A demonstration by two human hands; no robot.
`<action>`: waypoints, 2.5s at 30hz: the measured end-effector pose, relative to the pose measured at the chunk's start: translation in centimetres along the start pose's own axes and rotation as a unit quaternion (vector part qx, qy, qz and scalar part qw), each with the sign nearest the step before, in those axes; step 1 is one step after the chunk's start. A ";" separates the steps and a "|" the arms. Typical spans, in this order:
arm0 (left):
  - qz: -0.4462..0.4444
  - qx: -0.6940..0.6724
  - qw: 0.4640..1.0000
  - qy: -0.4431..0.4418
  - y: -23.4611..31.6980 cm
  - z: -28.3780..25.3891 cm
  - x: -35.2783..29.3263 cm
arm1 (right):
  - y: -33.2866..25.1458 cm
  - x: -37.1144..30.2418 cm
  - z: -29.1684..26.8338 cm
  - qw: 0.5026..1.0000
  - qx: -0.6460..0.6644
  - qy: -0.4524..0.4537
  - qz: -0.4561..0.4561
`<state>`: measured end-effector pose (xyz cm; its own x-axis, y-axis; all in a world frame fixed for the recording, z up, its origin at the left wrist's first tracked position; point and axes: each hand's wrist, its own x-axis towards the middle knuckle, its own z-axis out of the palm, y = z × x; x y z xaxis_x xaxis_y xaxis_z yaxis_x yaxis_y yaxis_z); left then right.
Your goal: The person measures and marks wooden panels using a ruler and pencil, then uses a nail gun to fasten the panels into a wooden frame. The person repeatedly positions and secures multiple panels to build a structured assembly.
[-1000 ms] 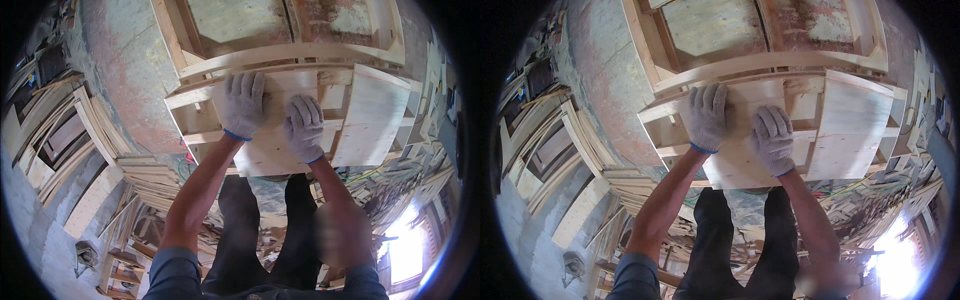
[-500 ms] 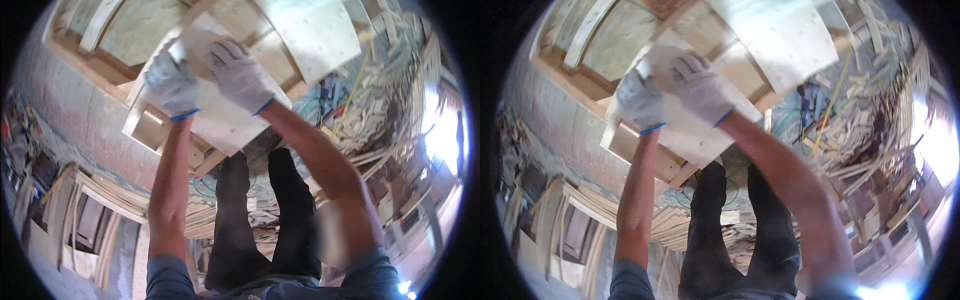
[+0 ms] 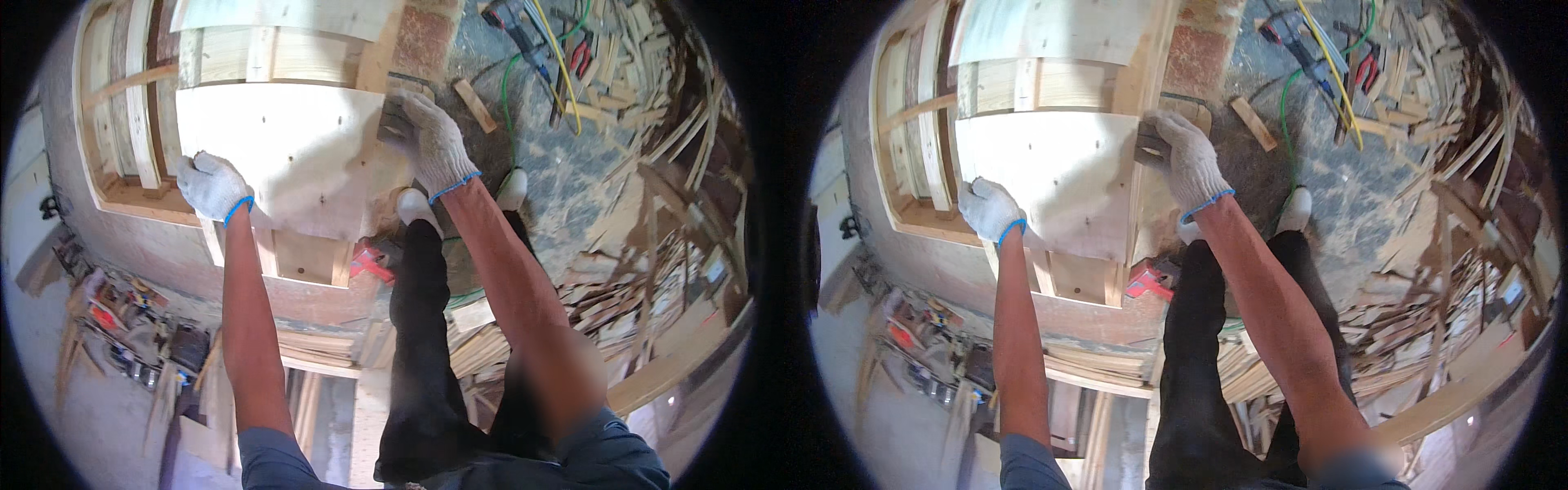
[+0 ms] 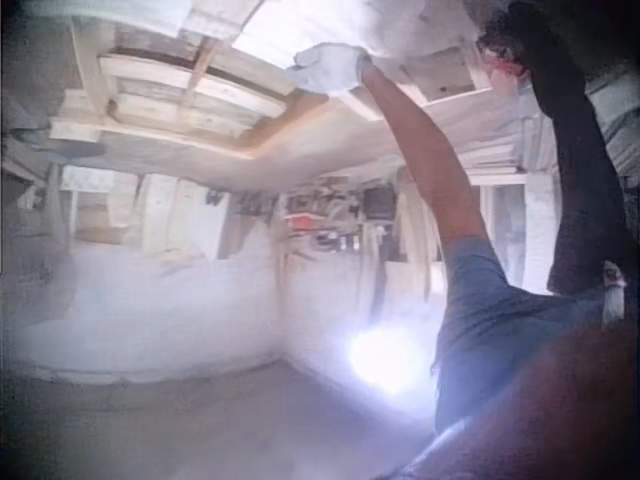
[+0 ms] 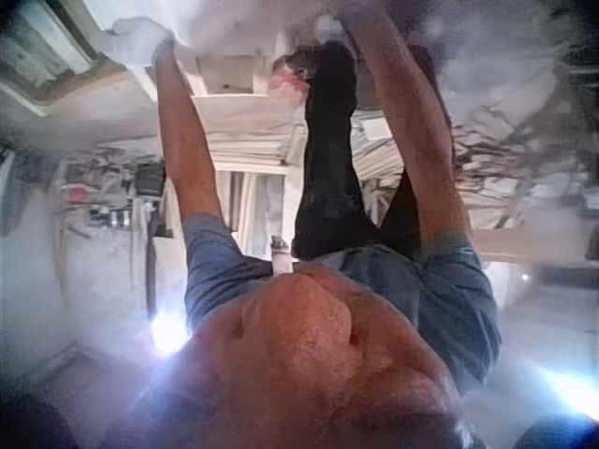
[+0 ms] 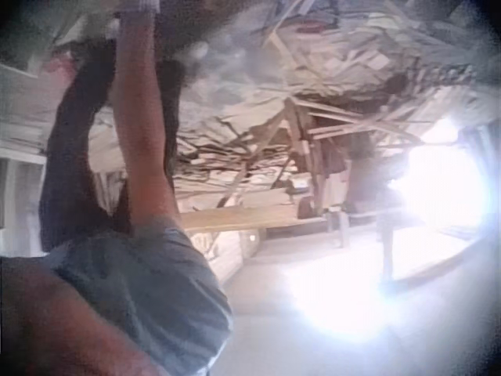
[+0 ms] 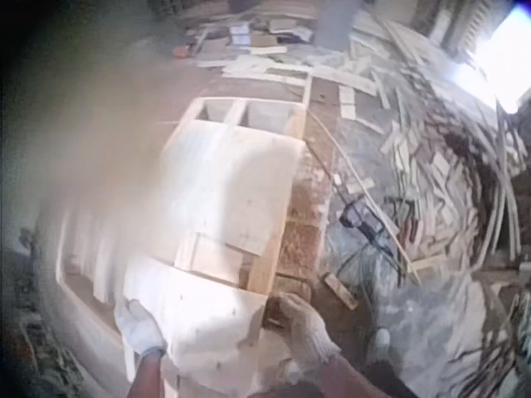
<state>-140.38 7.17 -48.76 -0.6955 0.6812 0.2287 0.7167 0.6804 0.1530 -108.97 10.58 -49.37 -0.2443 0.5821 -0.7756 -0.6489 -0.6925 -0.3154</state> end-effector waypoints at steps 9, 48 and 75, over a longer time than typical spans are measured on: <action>-0.020 -0.042 0.998 -0.038 1.5 -0.4 -0.8 | 6.8 -2.6 -4.4 0.987 -0.094 -0.074 0.105; -0.055 -0.162 0.670 -0.723 20.6 -17.3 -34.0 | -45.5 -61.9 -48.6 0.351 -0.640 0.682 -0.059; 0.420 -0.036 0.893 -0.159 10.6 -6.1 -14.4 | -0.6 -9.4 -16.4 0.834 -0.474 -0.059 -0.277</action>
<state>-122.47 2.89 -44.59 0.1173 0.9931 0.0094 0.9859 -0.1176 0.1195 -94.45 -1.48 -50.86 -0.2010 0.9240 -0.3254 0.1616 -0.2964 -0.9413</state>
